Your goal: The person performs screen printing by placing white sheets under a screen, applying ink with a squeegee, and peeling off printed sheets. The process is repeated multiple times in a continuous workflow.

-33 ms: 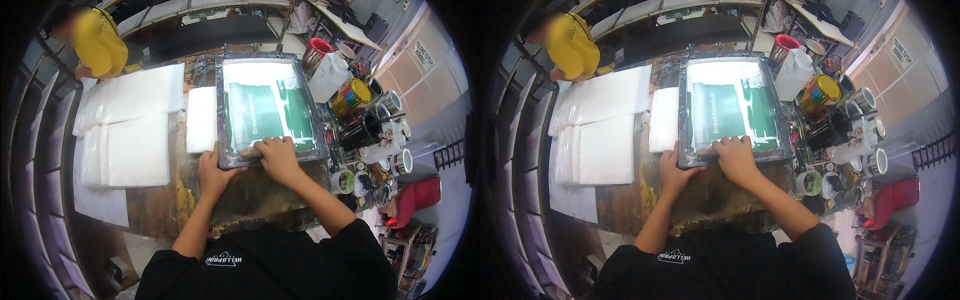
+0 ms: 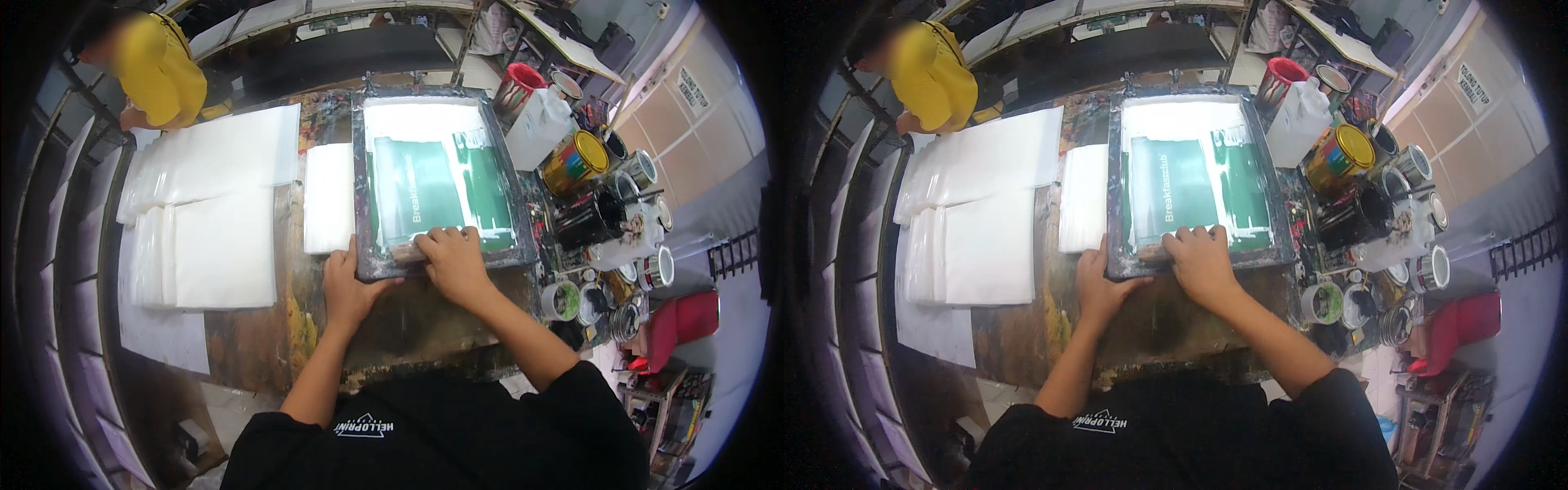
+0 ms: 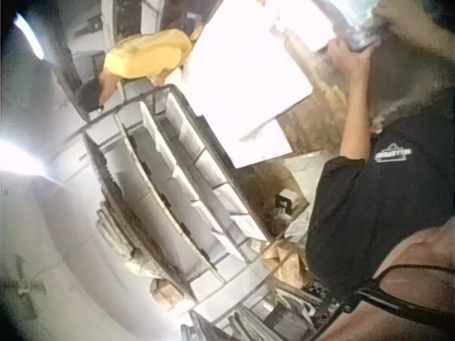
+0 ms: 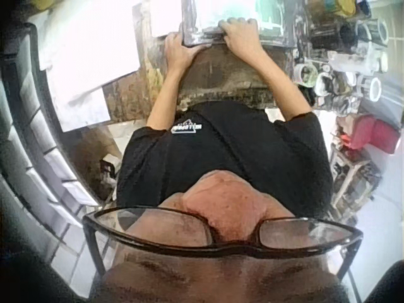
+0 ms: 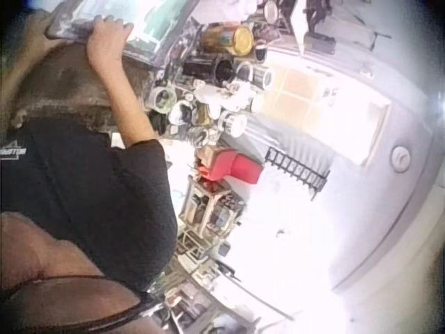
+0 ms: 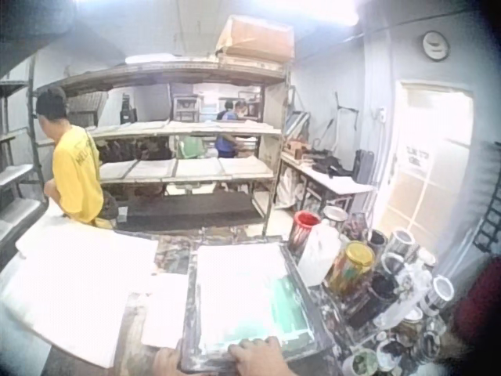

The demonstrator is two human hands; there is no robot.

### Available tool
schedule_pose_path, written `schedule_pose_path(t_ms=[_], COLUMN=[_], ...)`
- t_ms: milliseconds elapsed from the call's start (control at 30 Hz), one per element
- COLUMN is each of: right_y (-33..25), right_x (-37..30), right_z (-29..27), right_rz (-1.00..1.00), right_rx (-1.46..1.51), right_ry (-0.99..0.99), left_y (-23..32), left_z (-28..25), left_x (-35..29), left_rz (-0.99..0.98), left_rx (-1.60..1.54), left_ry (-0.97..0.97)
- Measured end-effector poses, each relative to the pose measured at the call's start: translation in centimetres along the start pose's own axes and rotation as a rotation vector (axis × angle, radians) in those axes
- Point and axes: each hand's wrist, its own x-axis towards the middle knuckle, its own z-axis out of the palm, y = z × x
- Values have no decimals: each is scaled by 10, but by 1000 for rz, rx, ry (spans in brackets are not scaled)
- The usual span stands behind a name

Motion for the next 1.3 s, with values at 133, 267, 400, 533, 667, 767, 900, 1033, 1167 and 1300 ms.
schedule_pose_path(t_ms=[133,267,400,533,667,767,900,1033,1167,1300], right_y=[18,62,99,124,107,89,50,12,-10,-10], right_x=[49,138,221,260,231,181,101,34,18,59], right_z=[13,26,20,3,24,17,3,-30,-75,-108], right_rz=[27,57,38,61,47,46,31,31,27,-63], right_rx=[-45,-89,-114,-5,-111,-121,-125,-115,-41,-121], right_ry=[58,116,-1,-120,102,132,62,-15,206,594], left_y=[2,6,6,7,11,14,13,15,34,84], left_z=[-2,-6,-8,-7,-12,-11,-9,-13,-7,-45], left_x=[5,8,7,10,4,5,4,5,21,63], left_rz=[10,-6,-9,-21,-1,31,52,30,1,28], left_rx=[-35,-45,-78,-263,-171,-159,-182,-278,-792,-1017], left_ry=[10,-30,2,-4,6,15,48,47,122,217])
